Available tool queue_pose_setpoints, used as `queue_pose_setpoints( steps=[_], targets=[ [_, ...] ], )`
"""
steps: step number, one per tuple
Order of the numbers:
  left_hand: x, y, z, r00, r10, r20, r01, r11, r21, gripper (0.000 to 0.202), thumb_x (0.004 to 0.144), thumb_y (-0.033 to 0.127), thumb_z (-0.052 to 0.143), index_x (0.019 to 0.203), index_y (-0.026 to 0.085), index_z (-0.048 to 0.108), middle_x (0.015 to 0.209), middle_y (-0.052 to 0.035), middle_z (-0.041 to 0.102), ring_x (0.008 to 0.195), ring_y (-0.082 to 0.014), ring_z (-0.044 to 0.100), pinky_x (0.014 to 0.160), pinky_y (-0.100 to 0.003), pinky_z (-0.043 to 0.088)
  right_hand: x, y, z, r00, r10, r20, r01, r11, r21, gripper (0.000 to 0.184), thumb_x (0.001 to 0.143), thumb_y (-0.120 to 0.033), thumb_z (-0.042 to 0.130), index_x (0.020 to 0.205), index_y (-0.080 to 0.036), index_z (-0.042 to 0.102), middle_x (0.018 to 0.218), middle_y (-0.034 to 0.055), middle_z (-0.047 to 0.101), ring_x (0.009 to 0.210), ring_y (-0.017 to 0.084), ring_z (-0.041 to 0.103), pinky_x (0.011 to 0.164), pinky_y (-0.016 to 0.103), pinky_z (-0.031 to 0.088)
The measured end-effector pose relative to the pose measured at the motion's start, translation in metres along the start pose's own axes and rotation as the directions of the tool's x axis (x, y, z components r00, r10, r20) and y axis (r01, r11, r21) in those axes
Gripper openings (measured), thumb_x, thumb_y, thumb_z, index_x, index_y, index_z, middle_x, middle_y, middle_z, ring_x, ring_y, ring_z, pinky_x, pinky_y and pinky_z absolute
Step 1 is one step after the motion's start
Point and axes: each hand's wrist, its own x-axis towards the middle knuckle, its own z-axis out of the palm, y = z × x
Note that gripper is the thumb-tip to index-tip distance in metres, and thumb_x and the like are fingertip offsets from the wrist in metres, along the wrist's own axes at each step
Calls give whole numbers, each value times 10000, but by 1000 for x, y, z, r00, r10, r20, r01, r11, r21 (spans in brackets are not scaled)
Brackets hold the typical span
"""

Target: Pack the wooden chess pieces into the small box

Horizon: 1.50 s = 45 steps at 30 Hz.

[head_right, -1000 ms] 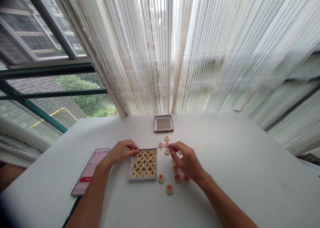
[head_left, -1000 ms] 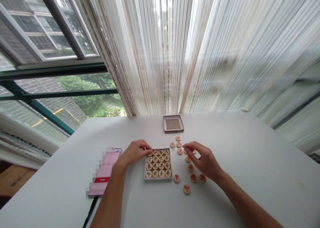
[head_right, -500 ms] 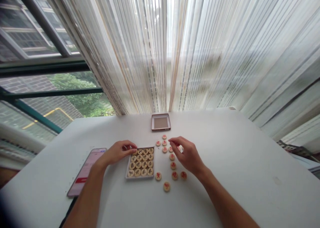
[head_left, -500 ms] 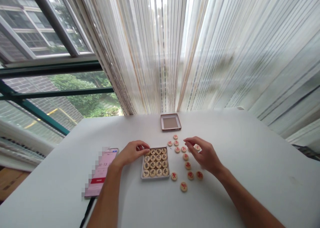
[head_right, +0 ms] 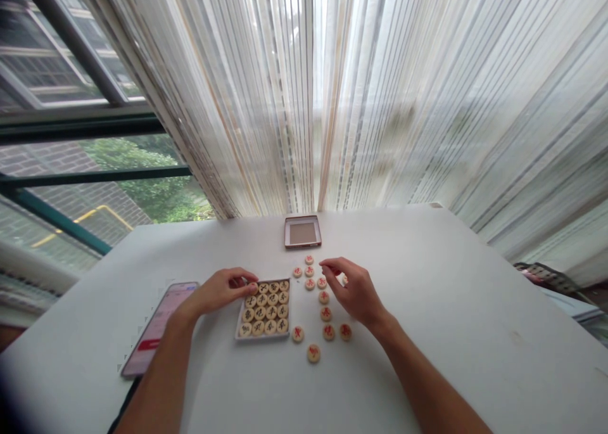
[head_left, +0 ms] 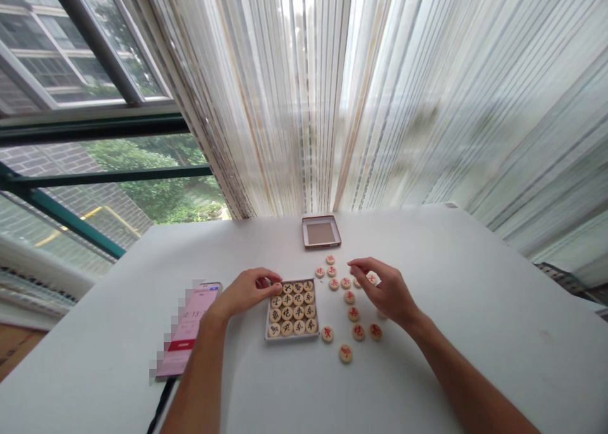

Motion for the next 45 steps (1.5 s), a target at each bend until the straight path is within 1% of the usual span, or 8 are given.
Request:
queue_pose_setpoints(
  steps=[3,8,13,18,21,27,40,45],
  targets=[
    [1,-2,1,1000,16,-26,-15,999,42,390,801,535,654,988,216,780,892,-57,755,715,-202,615,641,-267,465,2,-1,-5,999,-17,43,18,999,-41,200,951,-330,559,988,-206,711,829,49,732,675,172,637,580,274,530],
    [3,5,2,980,96,-177,-73,989,132,321,861,480,611,972,217,755,921,-40,746,686,-177,578,654,-274,446,2,-2,-15,971,-22,237,30,999,-31,171,948,-298,565,961,-208,709,772,16,714,628,142,581,583,260,484],
    [4,24,16,946,177,-273,-141,979,146,310,925,441,540,897,195,726,813,-29,715,669,-164,565,645,-269,429,3,1,-22,974,-15,224,33,997,-76,172,949,-292,563,948,-201,709,751,12,708,620,137,574,588,255,474],
    [4,29,22,947,236,-218,-197,963,186,285,931,416,533,897,197,712,814,-34,680,710,-173,573,684,-282,442,6,8,-24,988,-8,157,33,987,-154,159,951,-281,564,933,-203,701,741,9,697,619,140,585,612,258,474],
    [2,19,13,967,190,-170,-158,971,181,259,903,437,579,947,219,712,878,-33,675,756,-179,582,700,-287,452,5,10,-22,987,-5,161,32,986,-165,151,957,-263,556,952,-208,696,756,8,695,630,139,586,629,259,470],
    [-4,4,-1,994,106,21,-108,986,124,293,755,468,748,955,255,727,1049,-31,661,878,-202,604,751,-289,484,3,11,-17,980,-2,201,32,988,-149,153,961,-249,545,981,-214,693,771,9,689,651,144,592,642,263,470],
    [-6,0,-3,1000,21,14,-23,993,114,258,782,434,715,975,264,728,944,-14,691,845,-204,608,740,-287,480,3,10,-17,977,5,212,28,987,-155,152,959,-246,550,996,-215,694,800,11,695,672,147,604,662,268,476],
    [-4,1,-1,998,62,25,-64,993,97,259,788,416,704,994,263,736,997,-22,693,844,-197,610,748,-285,486,3,10,-18,976,8,217,25,989,-148,154,961,-244,549,1010,-216,693,809,10,698,677,145,605,664,264,476]
  ],
)
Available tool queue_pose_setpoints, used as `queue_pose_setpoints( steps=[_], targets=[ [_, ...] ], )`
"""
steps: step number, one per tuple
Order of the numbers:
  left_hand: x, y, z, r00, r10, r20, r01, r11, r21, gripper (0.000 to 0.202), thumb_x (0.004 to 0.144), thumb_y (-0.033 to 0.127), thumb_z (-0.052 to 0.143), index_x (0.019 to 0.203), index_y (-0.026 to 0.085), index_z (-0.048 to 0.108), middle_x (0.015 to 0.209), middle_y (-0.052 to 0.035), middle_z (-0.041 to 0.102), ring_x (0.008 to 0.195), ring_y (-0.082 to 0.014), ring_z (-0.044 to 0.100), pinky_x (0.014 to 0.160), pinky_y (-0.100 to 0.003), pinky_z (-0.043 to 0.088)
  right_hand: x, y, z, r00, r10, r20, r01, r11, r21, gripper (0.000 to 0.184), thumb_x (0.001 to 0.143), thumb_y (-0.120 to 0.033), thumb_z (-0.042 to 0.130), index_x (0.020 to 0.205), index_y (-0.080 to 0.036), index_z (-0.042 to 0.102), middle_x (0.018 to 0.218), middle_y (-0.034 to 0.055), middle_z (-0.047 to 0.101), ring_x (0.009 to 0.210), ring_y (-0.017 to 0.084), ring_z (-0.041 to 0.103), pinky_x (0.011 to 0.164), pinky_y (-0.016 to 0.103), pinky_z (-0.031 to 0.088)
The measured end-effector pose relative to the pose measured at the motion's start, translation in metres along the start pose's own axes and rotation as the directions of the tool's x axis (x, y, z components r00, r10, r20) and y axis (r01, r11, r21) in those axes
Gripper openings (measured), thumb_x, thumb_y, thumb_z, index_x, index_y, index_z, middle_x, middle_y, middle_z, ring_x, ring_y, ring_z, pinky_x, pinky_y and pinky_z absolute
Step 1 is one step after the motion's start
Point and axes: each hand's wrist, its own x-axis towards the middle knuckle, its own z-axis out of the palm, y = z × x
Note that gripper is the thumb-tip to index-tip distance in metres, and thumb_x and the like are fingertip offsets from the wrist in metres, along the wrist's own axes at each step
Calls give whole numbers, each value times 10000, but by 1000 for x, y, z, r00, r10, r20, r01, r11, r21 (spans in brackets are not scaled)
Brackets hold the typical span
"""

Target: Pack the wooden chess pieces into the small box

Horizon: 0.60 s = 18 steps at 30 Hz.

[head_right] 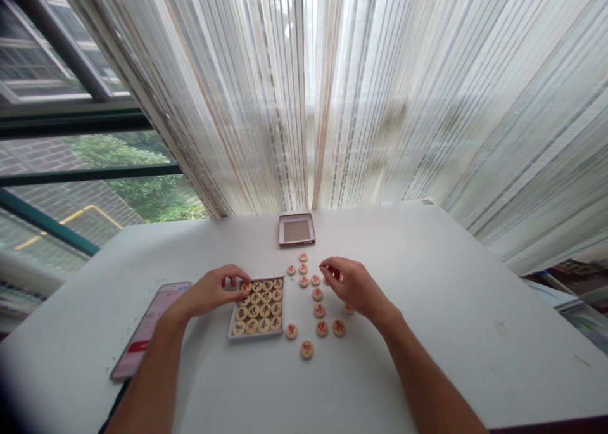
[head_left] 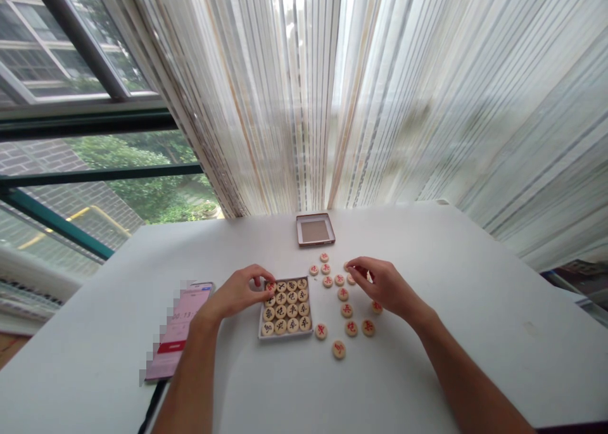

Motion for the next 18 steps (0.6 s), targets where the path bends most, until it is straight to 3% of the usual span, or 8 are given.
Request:
queue_pose_setpoints(
  steps=[18],
  targets=[
    [1,-1,2,999,48,-13,-48,998,29,270,785,387,675,1009,249,734,1017,-35,691,794,-177,606,721,-269,504,0,2,-2,1000,-4,-19,4,1000,-13,163,968,-260,538,987,-216,694,771,6,693,639,139,590,634,256,467]
  ],
)
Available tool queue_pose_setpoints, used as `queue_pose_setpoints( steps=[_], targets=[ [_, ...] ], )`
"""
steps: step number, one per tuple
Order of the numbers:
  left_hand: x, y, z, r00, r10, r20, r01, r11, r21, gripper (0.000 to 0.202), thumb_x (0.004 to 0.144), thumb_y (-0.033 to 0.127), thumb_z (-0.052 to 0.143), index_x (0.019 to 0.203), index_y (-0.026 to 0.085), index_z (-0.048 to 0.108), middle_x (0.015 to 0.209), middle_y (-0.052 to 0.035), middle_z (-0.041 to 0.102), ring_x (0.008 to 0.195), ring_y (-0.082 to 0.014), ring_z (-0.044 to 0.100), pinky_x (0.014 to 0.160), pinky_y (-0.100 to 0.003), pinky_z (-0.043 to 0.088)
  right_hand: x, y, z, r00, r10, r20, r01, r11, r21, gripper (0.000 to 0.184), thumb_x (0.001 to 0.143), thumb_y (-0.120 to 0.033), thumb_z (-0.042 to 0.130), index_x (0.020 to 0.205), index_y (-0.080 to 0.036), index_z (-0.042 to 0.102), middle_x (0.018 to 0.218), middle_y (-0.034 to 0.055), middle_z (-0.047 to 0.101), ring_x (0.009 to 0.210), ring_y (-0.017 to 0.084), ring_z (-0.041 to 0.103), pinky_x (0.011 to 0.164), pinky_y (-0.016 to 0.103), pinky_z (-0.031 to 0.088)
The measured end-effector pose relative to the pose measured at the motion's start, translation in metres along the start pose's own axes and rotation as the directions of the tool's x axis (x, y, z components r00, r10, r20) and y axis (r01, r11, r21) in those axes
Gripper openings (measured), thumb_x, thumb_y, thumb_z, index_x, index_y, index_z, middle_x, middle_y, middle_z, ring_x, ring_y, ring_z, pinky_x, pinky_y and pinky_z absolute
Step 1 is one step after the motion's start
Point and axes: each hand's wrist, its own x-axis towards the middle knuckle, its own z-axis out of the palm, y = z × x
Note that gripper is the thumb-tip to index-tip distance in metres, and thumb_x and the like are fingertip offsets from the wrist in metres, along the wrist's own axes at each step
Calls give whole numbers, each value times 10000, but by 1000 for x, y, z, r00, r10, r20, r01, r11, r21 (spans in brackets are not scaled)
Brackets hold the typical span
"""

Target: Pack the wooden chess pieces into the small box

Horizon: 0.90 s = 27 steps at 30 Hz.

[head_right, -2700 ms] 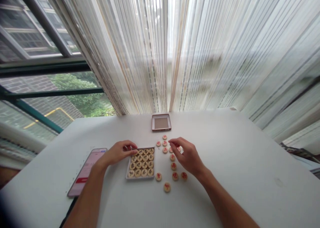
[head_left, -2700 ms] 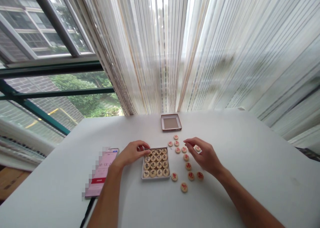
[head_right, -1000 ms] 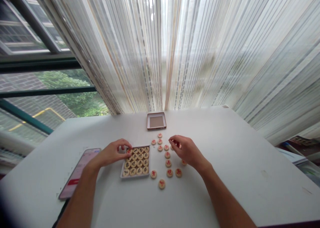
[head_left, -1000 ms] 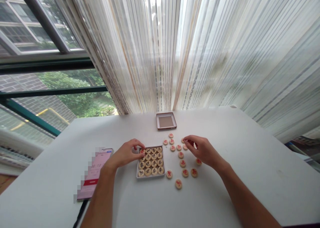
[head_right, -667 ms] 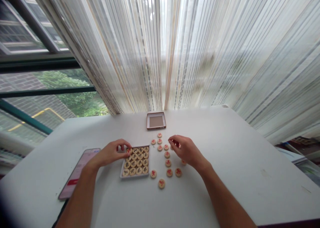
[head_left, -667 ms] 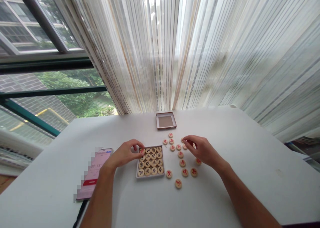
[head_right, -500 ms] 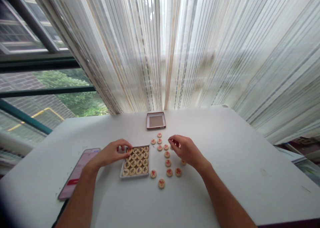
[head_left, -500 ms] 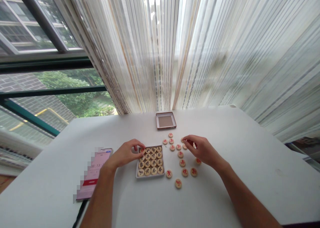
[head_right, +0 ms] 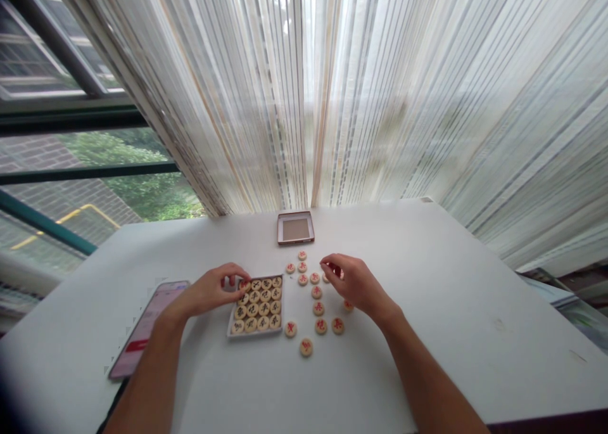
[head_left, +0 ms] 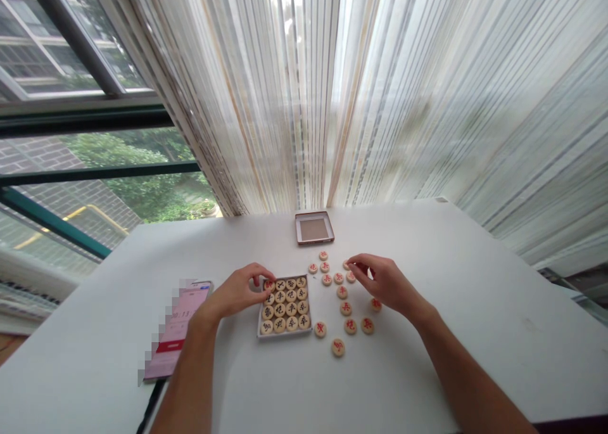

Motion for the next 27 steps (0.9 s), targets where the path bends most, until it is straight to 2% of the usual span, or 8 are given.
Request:
queue_pose_setpoints(
  steps=[9,21,24,27],
  targets=[
    [-1,3,-1,1000,-4,5,4,1000,-14,258,781,361,671,1003,244,732,1016,-41,688,789,-182,603,723,-286,508,1,-4,-2,1000,3,-14,-4,1000,-13,208,969,-317,525,975,-212,705,773,31,711,634,156,604,627,275,492],
    [-1,3,0,1000,-2,2,2,1000,-16,246,790,364,686,1004,249,724,1015,-27,679,761,-161,600,711,-268,503,1,-2,-2,1000,7,-29,-7,1000,-2,194,959,-307,542,967,-214,712,762,19,709,629,150,606,641,271,496],
    [-1,7,-2,999,22,-32,-22,1000,5,226,803,363,681,998,253,714,1019,-22,670,758,-156,586,711,-268,490,1,-3,-2,999,7,-32,-7,1000,-7,203,960,-317,538,971,-215,713,765,24,714,631,154,611,637,276,500],
    [2,13,-2,992,64,-109,-61,998,29,191,821,344,667,984,248,695,991,-18,664,772,-161,572,700,-269,467,1,-2,-4,1000,6,-30,-7,1000,-9,208,962,-322,533,978,-218,712,784,29,720,642,159,617,640,282,504]
  ],
)
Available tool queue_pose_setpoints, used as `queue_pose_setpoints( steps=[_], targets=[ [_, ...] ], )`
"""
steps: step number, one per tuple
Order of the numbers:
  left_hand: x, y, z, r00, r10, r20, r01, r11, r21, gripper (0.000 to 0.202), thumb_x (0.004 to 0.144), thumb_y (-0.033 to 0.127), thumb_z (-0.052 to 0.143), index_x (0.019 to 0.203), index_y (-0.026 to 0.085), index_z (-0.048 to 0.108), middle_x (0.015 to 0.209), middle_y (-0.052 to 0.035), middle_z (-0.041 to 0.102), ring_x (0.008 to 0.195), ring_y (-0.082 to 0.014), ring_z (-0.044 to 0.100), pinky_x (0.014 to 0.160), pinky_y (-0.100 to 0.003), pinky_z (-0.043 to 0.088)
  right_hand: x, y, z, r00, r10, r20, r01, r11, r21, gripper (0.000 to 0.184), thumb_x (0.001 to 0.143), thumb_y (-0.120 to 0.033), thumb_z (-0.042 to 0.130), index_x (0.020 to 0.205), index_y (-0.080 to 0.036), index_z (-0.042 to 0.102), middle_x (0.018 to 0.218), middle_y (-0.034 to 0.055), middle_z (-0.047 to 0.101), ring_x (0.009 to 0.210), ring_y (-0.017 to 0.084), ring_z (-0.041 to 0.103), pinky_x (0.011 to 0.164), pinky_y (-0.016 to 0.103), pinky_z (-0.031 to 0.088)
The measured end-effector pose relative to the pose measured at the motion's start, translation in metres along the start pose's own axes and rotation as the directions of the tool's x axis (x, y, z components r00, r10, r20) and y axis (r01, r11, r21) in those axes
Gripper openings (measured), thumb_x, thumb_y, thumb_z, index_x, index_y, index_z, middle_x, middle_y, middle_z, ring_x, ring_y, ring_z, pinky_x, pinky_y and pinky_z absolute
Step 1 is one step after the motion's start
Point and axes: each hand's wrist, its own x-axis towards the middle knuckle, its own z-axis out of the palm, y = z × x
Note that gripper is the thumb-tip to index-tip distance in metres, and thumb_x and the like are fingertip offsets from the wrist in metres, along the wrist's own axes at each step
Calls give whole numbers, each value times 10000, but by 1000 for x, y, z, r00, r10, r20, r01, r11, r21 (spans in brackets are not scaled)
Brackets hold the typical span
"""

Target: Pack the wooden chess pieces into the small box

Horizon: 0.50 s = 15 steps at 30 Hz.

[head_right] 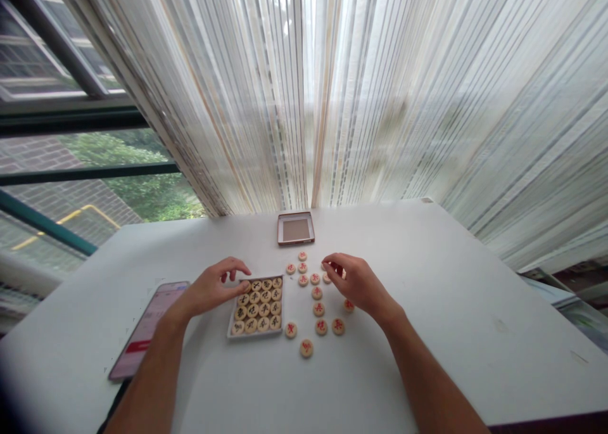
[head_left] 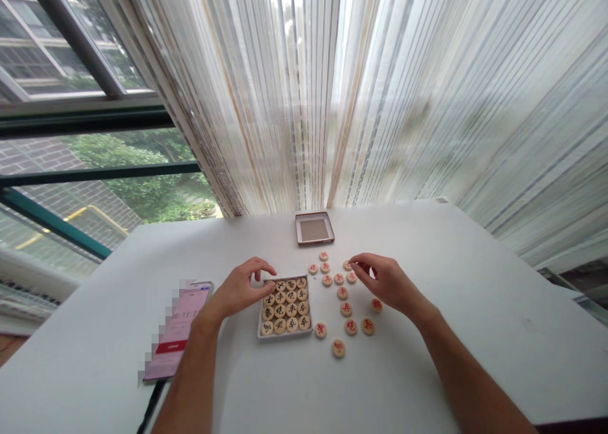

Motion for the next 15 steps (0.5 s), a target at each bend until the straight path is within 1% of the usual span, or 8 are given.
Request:
queue_pose_setpoints(
  steps=[4,7,9,11,15],
  targets=[
    [4,11,7,989,50,-136,-49,999,11,131,855,302,616,946,224,670,944,-26,658,777,-170,569,673,-269,456,0,1,-3,1000,-5,-13,5,1000,-4,210,963,-331,527,973,-222,706,803,34,723,665,168,630,654,294,513],
    [6,22,15,977,106,-183,-100,994,43,115,882,278,575,925,211,658,942,-47,653,794,-183,575,715,-290,473,0,2,-6,999,-5,-36,4,1000,-17,197,964,-314,525,965,-221,698,815,39,718,691,176,638,678,305,523],
    [7,31,22,969,164,-183,-148,984,99,106,884,263,577,915,208,661,929,-55,653,826,-200,580,788,-322,476,1,4,-7,999,-5,-44,3,999,-33,179,965,-283,525,982,-223,693,839,43,710,729,184,643,687,309,525],
    [8,39,28,962,221,-162,-197,968,153,102,885,251,583,923,210,668,928,-59,657,876,-220,585,848,-354,464,2,8,-5,998,-12,-55,8,998,-60,162,958,-251,536,1006,-229,690,895,53,706,812,202,650,719,321,531],
    [7,53,40,953,286,-97,-265,945,190,115,905,228,565,926,212,677,951,-64,662,924,-232,581,877,-379,450,4,19,6,998,-36,-55,29,991,-129,135,922,-210,595,1018,-236,686,997,62,708,978,241,620,874,387,511]
  ],
)
